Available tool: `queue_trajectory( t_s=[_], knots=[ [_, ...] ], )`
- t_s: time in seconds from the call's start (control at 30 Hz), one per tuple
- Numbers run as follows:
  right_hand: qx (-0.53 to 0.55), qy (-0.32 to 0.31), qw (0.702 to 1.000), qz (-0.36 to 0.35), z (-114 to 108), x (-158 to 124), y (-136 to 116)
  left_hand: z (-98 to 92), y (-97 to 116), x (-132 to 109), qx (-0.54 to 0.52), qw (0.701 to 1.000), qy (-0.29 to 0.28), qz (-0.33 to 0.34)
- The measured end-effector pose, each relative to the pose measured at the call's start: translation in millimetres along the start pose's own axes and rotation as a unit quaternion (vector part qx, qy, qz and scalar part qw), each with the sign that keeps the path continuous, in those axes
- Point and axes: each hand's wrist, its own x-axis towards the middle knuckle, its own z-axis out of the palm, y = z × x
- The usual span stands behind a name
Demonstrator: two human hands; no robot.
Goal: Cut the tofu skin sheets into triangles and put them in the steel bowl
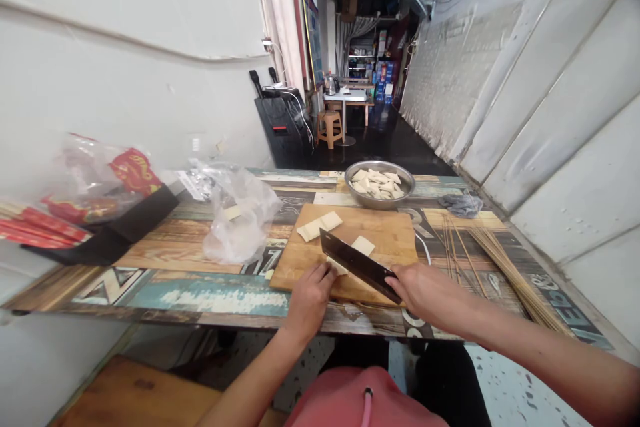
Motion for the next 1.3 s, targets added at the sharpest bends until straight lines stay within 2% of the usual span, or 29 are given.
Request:
queue_trajectory(
  t_s=[0.2, 0.33, 0.43, 0.53, 0.63, 0.8, 0.9, 0.97, 1.03, 1.13, 1.2, 1.3],
  knots=[
    [-0.032, -0.033, 0.999, -0.011, -11, 3, -7, -1.4, -1, 1, -0.014, 1.0, 0.006, 0.004],
    [-0.041, -0.037, 0.998, -0.02, -3, 14, -14, -1.2, -4, 3, 0.001, 1.0, 0.015, 0.024],
    [-0.02, 0.005, 1.0, -0.018, 13, 17, -12, -4.5, -3, 5, -0.004, 1.0, 0.008, 0.022],
    [0.05, 0.074, 0.996, 0.02, 23, 8, -2, -11.0, -1, 10, -0.023, 1.0, -0.007, 0.002],
    [0.101, 0.128, 0.984, 0.069, 24, -5, 12, -18.7, -5, 22, -0.016, 0.998, -0.06, 0.001],
    [0.15, 0.152, 0.972, 0.1, 28, -20, 29, -29.3, -18, 58, -0.027, 0.973, -0.214, 0.087],
    [0.178, 0.157, 0.964, 0.118, 39, -28, 35, -30.8, -20, 81, -0.021, 0.956, -0.279, 0.088],
    [0.209, 0.161, 0.956, 0.127, 47, -34, 39, -29.1, -21, 94, -0.026, 0.948, -0.31, 0.062],
    [0.248, 0.161, 0.946, 0.134, 53, -40, 42, -26.0, -24, 106, -0.087, 0.936, -0.341, -0.005],
    [0.3, 0.167, 0.927, 0.152, 61, -47, 46, -20.6, -36, 129, -0.222, 0.892, -0.375, -0.118],
    [0.328, 0.178, 0.913, 0.163, 67, -52, 49, -16.6, -44, 151, -0.282, 0.869, -0.379, -0.148],
    [0.367, 0.188, 0.894, 0.175, 79, -57, 54, -8.7, -48, 194, -0.345, 0.861, -0.339, -0.157]
  ],
)
